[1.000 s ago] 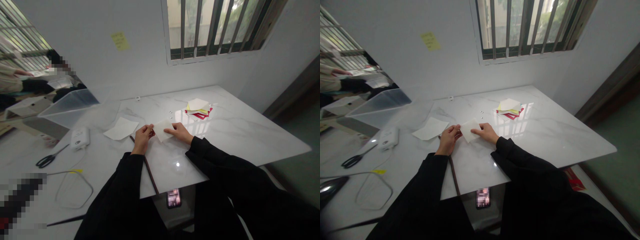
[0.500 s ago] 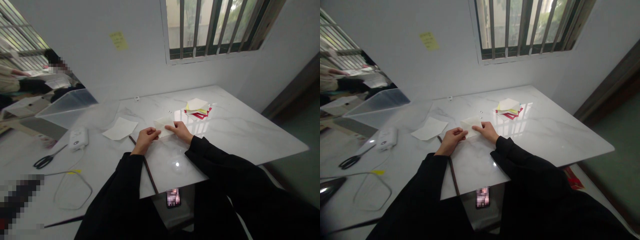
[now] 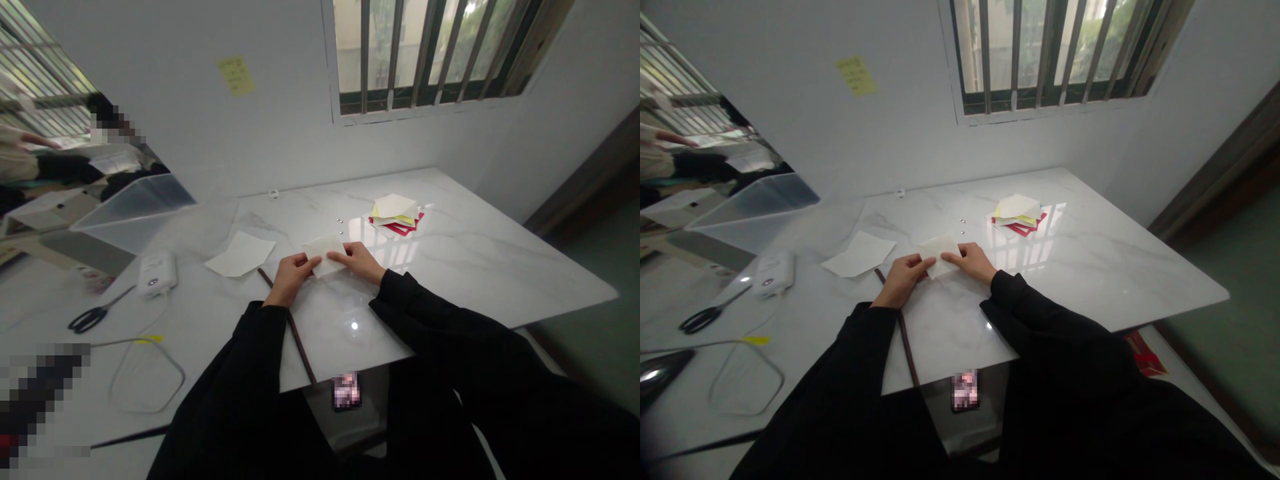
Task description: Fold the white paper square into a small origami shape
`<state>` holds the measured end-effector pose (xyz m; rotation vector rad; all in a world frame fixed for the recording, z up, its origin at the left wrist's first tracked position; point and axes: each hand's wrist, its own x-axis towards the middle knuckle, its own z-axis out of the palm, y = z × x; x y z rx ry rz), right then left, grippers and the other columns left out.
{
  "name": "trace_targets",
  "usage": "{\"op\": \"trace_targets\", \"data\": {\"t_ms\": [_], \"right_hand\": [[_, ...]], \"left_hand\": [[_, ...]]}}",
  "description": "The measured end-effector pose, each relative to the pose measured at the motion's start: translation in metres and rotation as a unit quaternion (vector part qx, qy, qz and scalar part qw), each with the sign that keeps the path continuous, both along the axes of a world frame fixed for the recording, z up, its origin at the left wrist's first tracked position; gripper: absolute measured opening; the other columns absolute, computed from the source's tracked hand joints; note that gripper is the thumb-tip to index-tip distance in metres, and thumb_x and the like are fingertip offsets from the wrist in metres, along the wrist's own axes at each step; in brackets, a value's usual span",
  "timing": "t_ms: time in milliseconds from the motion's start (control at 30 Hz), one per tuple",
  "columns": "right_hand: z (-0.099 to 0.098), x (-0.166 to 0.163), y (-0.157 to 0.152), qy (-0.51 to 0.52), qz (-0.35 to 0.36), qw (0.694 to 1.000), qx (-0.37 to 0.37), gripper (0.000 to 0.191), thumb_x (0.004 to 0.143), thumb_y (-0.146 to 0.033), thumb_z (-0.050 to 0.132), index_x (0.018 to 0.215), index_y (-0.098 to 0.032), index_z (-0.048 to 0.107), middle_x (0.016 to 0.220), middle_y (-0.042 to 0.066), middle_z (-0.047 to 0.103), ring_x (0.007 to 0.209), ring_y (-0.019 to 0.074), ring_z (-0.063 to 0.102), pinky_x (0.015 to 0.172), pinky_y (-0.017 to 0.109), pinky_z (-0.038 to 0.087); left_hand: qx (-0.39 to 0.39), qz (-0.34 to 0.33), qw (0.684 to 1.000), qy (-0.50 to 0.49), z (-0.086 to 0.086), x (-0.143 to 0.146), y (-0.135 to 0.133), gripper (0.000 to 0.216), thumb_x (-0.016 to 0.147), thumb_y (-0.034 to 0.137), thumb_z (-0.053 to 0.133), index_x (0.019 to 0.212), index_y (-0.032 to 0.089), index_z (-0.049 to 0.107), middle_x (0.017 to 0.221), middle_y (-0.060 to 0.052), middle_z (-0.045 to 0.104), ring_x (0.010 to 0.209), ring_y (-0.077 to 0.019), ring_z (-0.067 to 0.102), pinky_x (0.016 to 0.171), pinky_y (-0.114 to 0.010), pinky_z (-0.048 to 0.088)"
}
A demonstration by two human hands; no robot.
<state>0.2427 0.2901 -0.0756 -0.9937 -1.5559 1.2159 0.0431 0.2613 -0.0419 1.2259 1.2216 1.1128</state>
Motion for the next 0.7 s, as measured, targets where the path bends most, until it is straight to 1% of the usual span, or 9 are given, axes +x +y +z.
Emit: {"op": "trace_targets", "data": {"t_ms": [67, 133, 233, 333, 567, 700], "right_hand": [[0.0002, 0.0004, 0.0008, 0.0, -0.005, 1.0, 0.003, 0.047, 0.087, -0.061, 0.071, 0.096, -0.015, 0.077, 0.087, 0.006, 0.074, 0.076, 0.0175, 0.065, 0.064, 0.026, 0.047], [0.0003, 0.0013, 0.0016, -0.003, -0.017, 1.0, -0.005, 0.05, 0.089, -0.065, 0.066, 0.089, -0.015, 0.073, 0.077, 0.004, 0.069, 0.071, 0.0168, 0.061, 0.06, 0.026, 0.044], [-0.0003, 0.0031, 0.0028, -0.022, -0.027, 0.999, -0.009, 0.051, 0.088, -0.067, 0.066, 0.079, -0.017, 0.067, 0.067, 0.002, 0.061, 0.066, 0.0163, 0.056, 0.056, 0.026, 0.04], [-0.0005, 0.0039, 0.0029, -0.036, -0.037, 0.999, 0.0, 0.049, 0.087, -0.065, 0.068, 0.075, -0.018, 0.064, 0.064, 0.001, 0.056, 0.067, 0.0167, 0.054, 0.056, 0.026, 0.038], [-0.0011, 0.0026, 0.0015, -0.049, -0.06, 0.997, 0.009, 0.048, 0.087, -0.062, 0.068, 0.069, -0.019, 0.058, 0.061, 0.0, 0.052, 0.066, 0.0158, 0.05, 0.056, 0.027, 0.036], [-0.0035, 0.0015, 0.0025, -0.047, -0.06, 0.997, 0.014, 0.049, 0.086, -0.062, 0.069, 0.066, -0.02, 0.054, 0.061, 0.0, 0.05, 0.065, 0.0155, 0.049, 0.056, 0.027, 0.035]], "left_hand": [[0.0, 0.004, 1.0, -0.004, -0.0016, -0.0008, 0.0011, 0.039, 0.062, 0.046, 0.093, 0.083, 0.016, 0.079, 0.084, -0.01, 0.079, 0.081, -0.0263, 0.072, 0.078, -0.038, 0.057], [-0.001, 0.004, 1.0, -0.018, -0.003, -0.0014, 0.0022, 0.039, 0.063, 0.045, 0.093, 0.085, 0.016, 0.079, 0.086, -0.009, 0.079, 0.082, -0.026, 0.073, 0.08, -0.038, 0.058], [-0.003, -0.001, 0.999, -0.034, -0.0044, -0.0016, 0.0033, 0.04, 0.063, 0.045, 0.093, 0.088, 0.016, 0.079, 0.088, -0.009, 0.079, 0.084, -0.0258, 0.074, 0.083, -0.039, 0.058], [-0.003, -0.005, 0.999, -0.04, -0.0044, -0.0014, 0.0033, 0.043, 0.063, 0.045, 0.093, 0.09, 0.015, 0.08, 0.088, -0.009, 0.079, 0.086, -0.026, 0.074, 0.085, -0.039, 0.058], [0.005, -0.006, 1.0, -0.025, -0.0056, -0.0017, 0.003, 0.051, 0.062, 0.051, 0.094, 0.093, 0.013, 0.081, 0.09, -0.011, 0.079, 0.085, -0.0255, 0.073, 0.082, -0.037, 0.057], [0.017, -0.01, 1.0, 0.0, -0.0099, -0.0038, 0.0055, 0.048, 0.065, 0.053, 0.092, 0.091, 0.015, 0.081, 0.089, -0.011, 0.079, 0.082, -0.0248, 0.071, 0.078, -0.036, 0.056]]}}
